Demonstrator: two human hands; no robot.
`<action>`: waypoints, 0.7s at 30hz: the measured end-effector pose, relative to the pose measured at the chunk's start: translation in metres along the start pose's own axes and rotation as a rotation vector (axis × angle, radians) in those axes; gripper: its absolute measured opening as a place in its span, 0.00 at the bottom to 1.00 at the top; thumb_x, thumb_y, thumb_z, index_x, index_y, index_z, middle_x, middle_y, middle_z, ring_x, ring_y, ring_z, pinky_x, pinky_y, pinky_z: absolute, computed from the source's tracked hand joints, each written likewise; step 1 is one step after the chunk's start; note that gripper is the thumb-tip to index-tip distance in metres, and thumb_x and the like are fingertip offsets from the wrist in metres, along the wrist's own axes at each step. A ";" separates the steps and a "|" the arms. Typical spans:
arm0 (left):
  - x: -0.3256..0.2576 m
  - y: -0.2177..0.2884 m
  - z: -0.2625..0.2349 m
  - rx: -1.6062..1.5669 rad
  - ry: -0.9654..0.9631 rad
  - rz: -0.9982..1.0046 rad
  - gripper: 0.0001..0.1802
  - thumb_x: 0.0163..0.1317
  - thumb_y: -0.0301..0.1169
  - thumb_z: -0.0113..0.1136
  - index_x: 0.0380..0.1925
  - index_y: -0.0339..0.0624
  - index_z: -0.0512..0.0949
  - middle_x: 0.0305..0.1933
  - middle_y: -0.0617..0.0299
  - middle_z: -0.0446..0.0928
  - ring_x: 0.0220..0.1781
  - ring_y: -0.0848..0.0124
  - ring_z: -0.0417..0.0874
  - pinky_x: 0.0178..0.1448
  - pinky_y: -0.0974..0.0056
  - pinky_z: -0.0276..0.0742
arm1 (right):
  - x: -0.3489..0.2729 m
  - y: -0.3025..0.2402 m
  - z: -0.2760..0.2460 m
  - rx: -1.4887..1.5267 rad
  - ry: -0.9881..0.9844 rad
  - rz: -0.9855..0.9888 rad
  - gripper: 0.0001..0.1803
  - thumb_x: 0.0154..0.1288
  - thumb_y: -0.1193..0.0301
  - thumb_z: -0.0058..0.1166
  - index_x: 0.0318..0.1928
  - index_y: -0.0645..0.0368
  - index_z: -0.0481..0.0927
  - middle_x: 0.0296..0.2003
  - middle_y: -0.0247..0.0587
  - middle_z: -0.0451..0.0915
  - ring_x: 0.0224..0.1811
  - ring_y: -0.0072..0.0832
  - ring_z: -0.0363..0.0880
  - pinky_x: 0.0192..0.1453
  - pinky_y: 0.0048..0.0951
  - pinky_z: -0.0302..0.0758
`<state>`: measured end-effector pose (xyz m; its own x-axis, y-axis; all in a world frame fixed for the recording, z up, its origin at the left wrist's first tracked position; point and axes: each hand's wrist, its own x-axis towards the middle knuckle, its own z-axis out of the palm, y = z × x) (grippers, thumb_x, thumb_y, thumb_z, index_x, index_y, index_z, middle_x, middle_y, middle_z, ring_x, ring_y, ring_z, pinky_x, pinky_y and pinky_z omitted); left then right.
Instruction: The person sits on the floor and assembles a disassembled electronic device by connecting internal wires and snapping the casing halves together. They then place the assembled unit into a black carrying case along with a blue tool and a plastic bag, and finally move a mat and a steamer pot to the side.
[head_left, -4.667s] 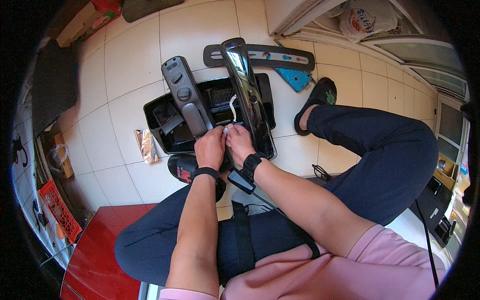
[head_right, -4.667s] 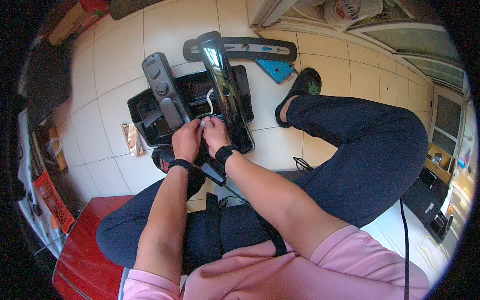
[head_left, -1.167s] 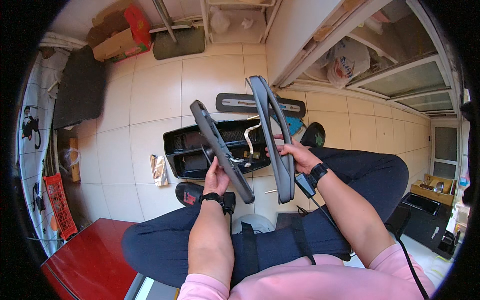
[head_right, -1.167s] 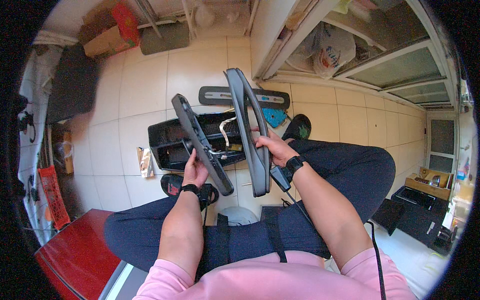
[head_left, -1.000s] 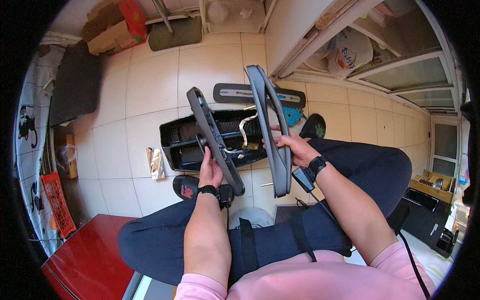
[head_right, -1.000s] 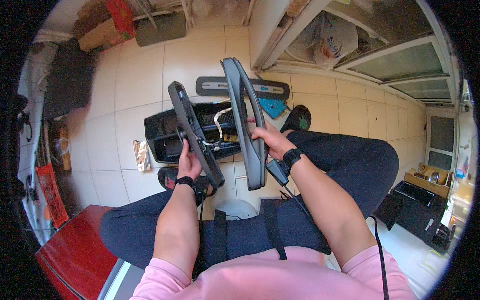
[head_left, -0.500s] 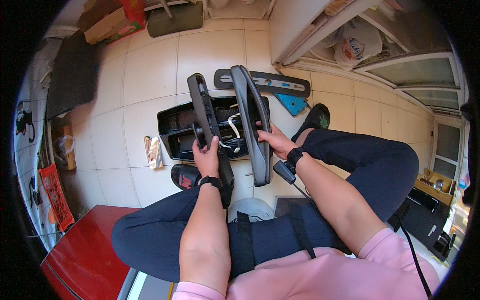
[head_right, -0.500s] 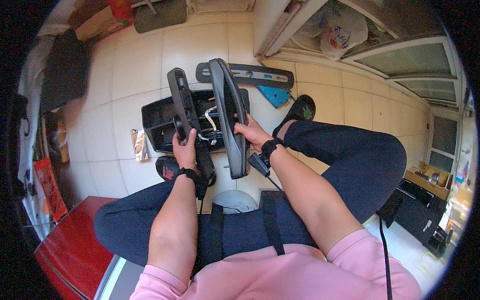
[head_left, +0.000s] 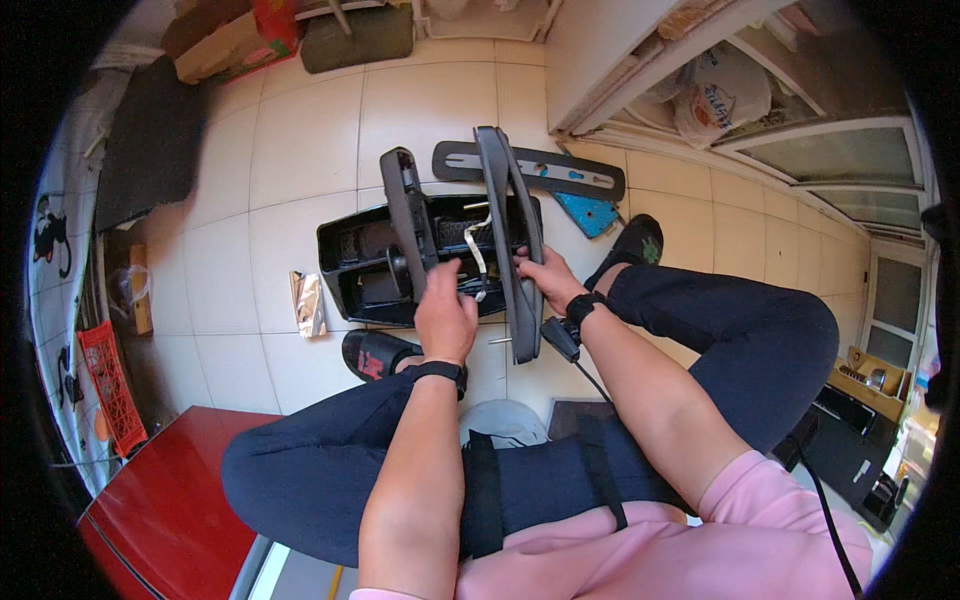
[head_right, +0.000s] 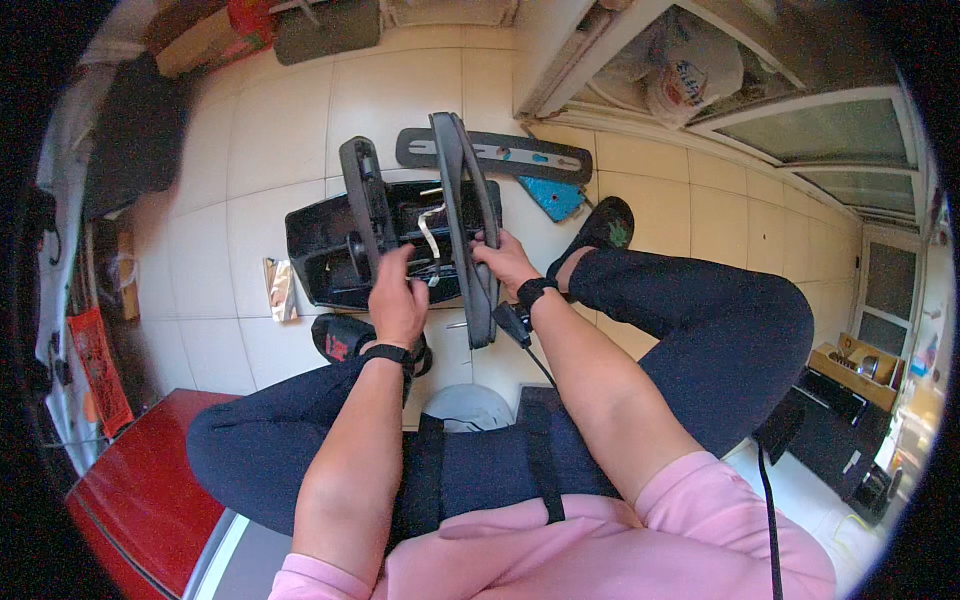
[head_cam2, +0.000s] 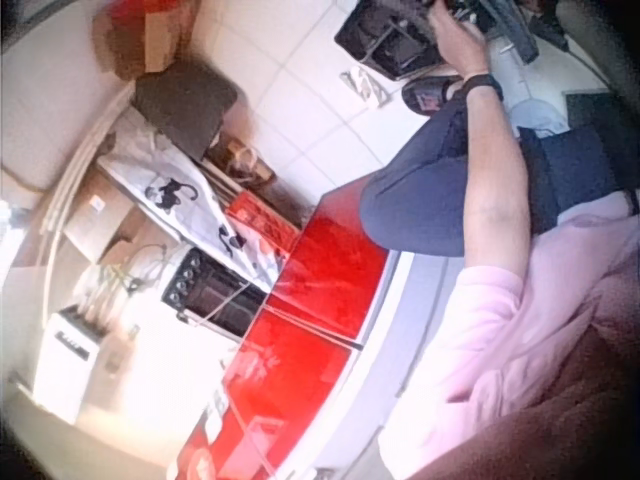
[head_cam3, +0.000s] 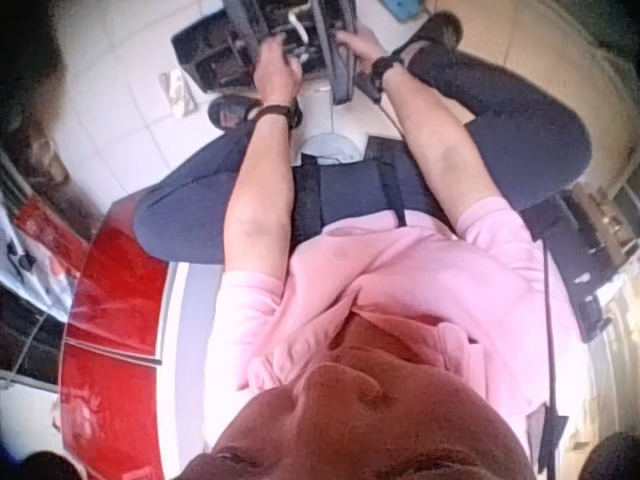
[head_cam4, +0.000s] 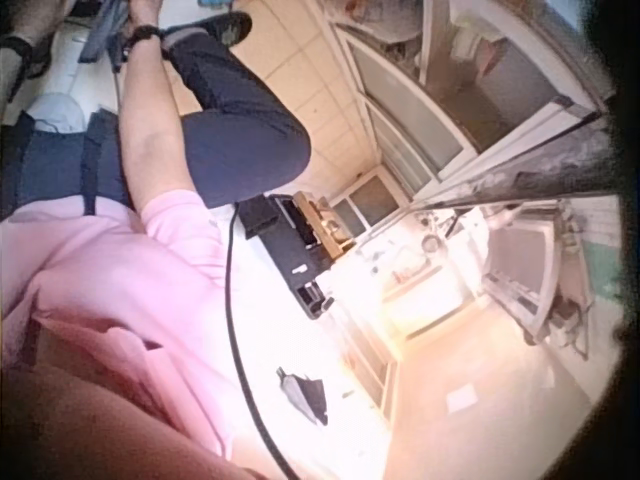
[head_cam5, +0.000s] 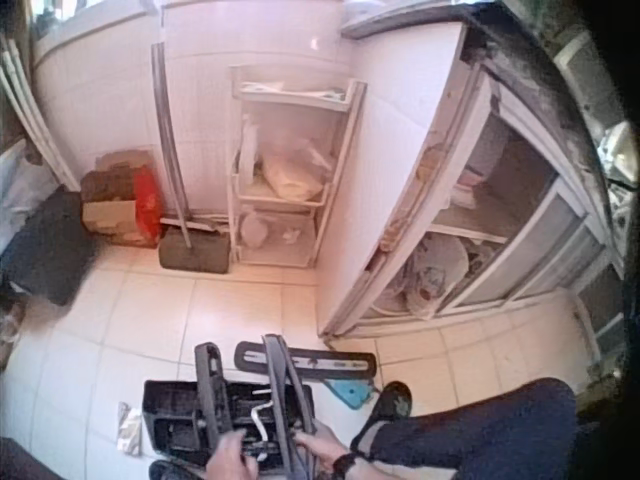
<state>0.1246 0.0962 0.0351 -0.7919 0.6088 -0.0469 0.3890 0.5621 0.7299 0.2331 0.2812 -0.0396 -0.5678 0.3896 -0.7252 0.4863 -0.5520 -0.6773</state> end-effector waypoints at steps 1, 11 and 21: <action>-0.003 0.002 0.002 0.058 -0.138 -0.059 0.23 0.57 0.25 0.59 0.55 0.43 0.77 0.55 0.50 0.79 0.54 0.47 0.82 0.57 0.51 0.79 | 0.000 0.001 0.002 -0.062 0.039 -0.010 0.19 0.63 0.70 0.60 0.53 0.61 0.75 0.41 0.39 0.81 0.43 0.27 0.79 0.50 0.30 0.76; -0.004 -0.010 0.006 0.052 -0.172 -0.031 0.11 0.59 0.31 0.69 0.38 0.37 0.83 0.39 0.49 0.81 0.40 0.49 0.83 0.46 0.53 0.79 | -0.024 -0.033 0.023 -1.041 0.304 0.042 0.30 0.63 0.60 0.58 0.56 0.72 0.69 0.45 0.68 0.83 0.50 0.58 0.83 0.56 0.51 0.79; 0.006 -0.023 -0.006 -0.429 -0.336 -0.349 0.10 0.59 0.22 0.70 0.41 0.34 0.84 0.33 0.66 0.82 0.33 0.77 0.79 0.42 0.68 0.77 | -0.030 -0.046 0.010 -1.113 0.178 -0.009 0.39 0.64 0.48 0.58 0.60 0.71 0.67 0.48 0.63 0.83 0.52 0.54 0.84 0.58 0.46 0.79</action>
<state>0.1080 0.0832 0.0221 -0.6204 0.6118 -0.4907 -0.1424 0.5274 0.8376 0.2210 0.2881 0.0144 -0.5151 0.5387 -0.6667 0.8547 0.3814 -0.3522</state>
